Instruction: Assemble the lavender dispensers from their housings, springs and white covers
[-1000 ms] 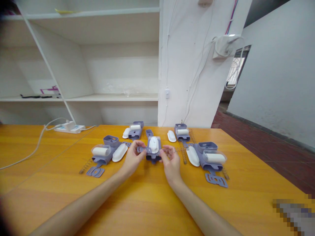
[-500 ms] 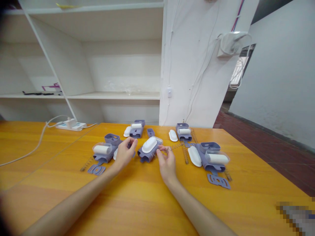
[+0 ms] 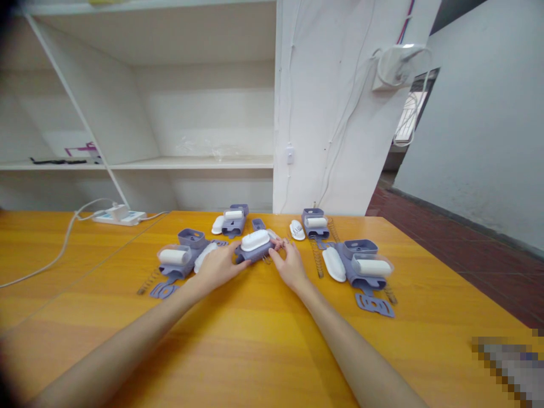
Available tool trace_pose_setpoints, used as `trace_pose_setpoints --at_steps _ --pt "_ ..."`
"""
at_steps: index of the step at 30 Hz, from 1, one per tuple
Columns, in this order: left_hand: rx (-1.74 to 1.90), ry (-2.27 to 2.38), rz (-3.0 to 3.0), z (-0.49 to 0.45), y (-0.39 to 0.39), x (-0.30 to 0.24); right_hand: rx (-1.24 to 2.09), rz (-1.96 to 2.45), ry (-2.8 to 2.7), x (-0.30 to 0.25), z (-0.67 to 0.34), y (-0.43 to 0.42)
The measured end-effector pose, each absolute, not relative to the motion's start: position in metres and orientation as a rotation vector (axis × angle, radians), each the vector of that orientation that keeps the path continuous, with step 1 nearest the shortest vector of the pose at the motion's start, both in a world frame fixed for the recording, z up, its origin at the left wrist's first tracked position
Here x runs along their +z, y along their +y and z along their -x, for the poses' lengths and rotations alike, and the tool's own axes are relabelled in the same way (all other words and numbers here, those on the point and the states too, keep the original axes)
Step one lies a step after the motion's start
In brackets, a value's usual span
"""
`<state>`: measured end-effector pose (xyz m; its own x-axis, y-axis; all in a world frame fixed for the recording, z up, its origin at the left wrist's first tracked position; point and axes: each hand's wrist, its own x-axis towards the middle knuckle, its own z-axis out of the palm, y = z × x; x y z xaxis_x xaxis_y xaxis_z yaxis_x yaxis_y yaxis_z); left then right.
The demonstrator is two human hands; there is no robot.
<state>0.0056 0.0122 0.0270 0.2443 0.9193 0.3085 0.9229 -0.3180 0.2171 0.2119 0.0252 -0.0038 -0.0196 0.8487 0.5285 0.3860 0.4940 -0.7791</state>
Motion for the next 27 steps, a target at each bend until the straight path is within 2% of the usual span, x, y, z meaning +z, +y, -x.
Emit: trace_pose_setpoints --at_steps 6,11,17,27 --pt "-0.72 -1.921 2.386 -0.007 0.025 0.021 0.232 1.186 -1.734 -0.002 -0.21 0.016" --pt "-1.101 -1.788 2.556 -0.023 0.027 0.014 0.139 1.234 -1.764 -0.004 -0.208 0.013" --pt "-1.559 -1.591 2.871 -0.037 0.023 0.002 0.108 1.232 -1.777 -0.003 -0.208 0.008" --pt "-2.229 -1.787 2.91 -0.042 0.043 -0.003 0.144 1.225 -1.732 0.003 -0.206 0.004"
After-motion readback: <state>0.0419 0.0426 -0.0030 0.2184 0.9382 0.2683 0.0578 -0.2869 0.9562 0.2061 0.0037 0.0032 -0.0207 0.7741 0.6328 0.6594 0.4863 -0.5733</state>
